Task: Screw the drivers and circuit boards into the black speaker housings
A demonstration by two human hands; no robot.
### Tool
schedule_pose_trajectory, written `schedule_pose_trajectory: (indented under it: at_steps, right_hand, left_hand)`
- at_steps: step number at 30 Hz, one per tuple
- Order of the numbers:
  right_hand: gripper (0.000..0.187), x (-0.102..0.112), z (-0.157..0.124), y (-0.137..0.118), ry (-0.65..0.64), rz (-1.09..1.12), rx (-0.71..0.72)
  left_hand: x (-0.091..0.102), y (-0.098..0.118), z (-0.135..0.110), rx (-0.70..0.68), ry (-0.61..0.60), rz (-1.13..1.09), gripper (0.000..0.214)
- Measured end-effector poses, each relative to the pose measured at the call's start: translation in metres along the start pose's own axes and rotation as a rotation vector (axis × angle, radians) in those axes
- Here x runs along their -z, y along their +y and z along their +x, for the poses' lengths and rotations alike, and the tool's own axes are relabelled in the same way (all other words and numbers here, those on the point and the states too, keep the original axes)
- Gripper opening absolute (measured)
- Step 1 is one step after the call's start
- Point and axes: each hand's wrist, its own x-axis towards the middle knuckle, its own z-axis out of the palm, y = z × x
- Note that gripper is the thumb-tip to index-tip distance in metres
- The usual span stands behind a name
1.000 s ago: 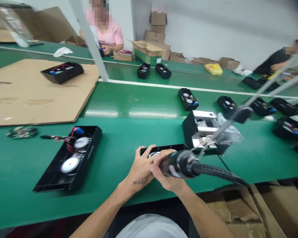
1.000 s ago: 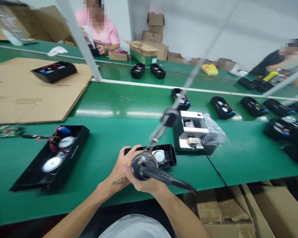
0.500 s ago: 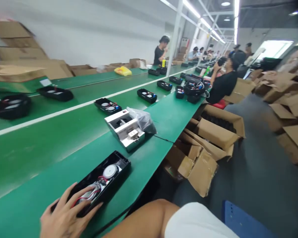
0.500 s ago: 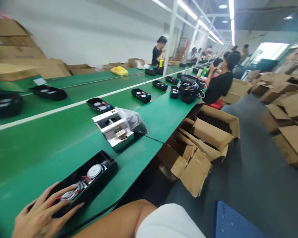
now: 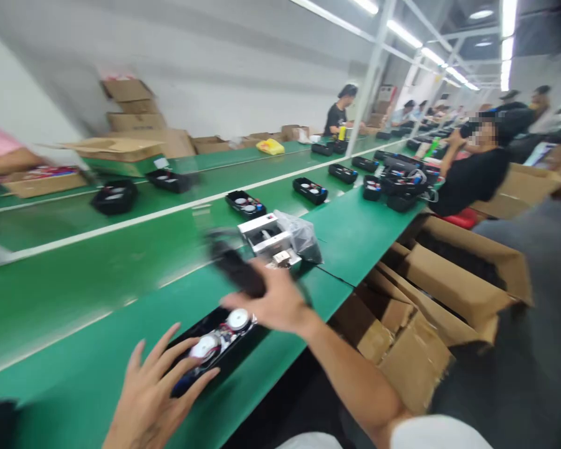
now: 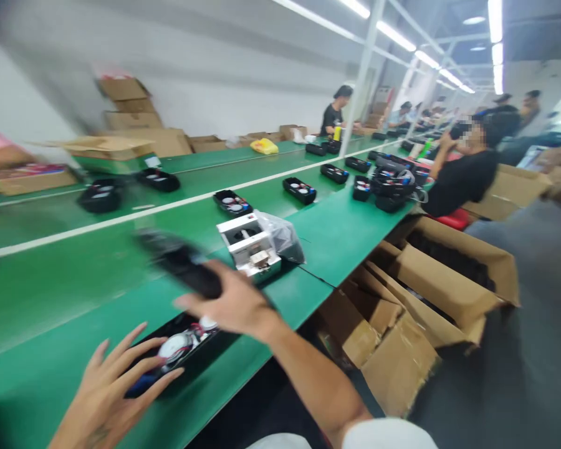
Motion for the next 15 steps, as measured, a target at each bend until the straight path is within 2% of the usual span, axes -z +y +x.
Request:
schedule_pose_trajectory:
  at_steps: [1, 3, 4, 7, 9, 12, 15]
  right_hand:
    - [0.042, 0.011, 0.006, 0.006, 0.094, 0.035, -0.017]
    - [0.041, 0.033, 0.017, 0.023, 0.424, 0.132, -0.009]
    - [0.042, 0.042, 0.021, 0.032, 0.457, 0.159, -0.001]
    - [0.044, 0.054, 0.021, 0.057, 0.464, 0.165, 0.05]
    - [0.044, 0.052, 0.014, 0.07, 0.399, 0.102, 0.076]
    - [0.043, 0.04, 0.006, 0.083, 0.253, 0.06, 0.051]
    - [0.042, 0.032, 0.006, 0.092, 0.217, 0.097, 0.018]
  left_hand:
    - [0.002, 0.008, 0.002, -0.005, 0.0, 0.023, 0.015]
    - [0.003, 0.027, 0.013, 0.004, -0.063, 0.06, 0.027]
    - [0.002, 0.037, 0.021, 0.017, -0.122, 0.069, 0.034]
    - [-0.005, 0.061, 0.046, 0.117, -0.359, 0.131, 0.047]
    - [-0.009, 0.069, 0.054, 0.158, -0.461, 0.165, 0.036]
    - [-0.015, 0.071, 0.053, 0.193, -0.459, 0.169, 0.016]
    - [-0.021, 0.069, 0.044, 0.188, -0.393, 0.155, 0.011]
